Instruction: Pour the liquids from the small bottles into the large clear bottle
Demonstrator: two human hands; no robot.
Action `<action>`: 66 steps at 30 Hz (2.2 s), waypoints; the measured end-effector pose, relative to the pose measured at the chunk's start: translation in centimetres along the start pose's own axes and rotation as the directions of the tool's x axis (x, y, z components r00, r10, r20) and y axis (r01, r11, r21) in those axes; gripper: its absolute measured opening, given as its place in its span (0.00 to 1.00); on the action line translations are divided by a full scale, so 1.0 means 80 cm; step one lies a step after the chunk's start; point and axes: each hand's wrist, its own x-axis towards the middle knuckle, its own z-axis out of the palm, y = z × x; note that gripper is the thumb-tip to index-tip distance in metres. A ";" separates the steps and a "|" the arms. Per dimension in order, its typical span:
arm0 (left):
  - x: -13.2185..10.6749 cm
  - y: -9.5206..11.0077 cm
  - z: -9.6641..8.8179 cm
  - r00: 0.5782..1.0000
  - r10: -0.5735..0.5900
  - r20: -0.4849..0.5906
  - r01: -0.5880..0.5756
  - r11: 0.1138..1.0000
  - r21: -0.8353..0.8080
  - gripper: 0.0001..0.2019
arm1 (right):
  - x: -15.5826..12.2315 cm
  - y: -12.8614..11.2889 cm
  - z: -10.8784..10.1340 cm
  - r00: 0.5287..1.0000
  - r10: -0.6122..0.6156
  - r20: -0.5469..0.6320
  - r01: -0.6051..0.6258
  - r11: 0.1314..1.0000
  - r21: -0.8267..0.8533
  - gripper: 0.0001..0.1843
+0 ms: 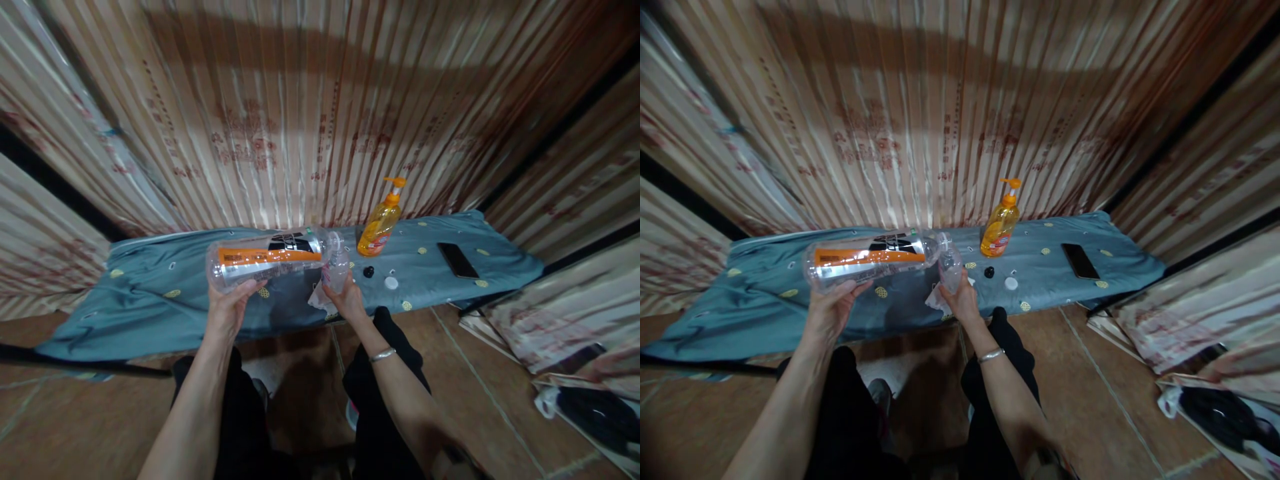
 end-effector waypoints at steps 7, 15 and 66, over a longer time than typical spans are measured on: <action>0.000 -0.002 -0.003 1.000 -0.017 0.000 0.017 1.000 -0.007 0.51 | 0.001 0.004 0.004 1.000 0.012 -0.012 -0.011 0.999 0.037 0.39; 0.001 -0.001 -0.003 0.999 -0.030 -0.011 0.030 1.000 -0.010 0.48 | 0.001 0.005 0.004 1.000 0.010 -0.002 -0.010 0.999 0.054 0.40; 0.010 -0.013 -0.005 0.999 -0.041 0.021 0.041 0.999 0.005 0.49 | -0.001 -0.007 -0.005 0.999 0.014 -0.029 -0.012 0.998 0.068 0.34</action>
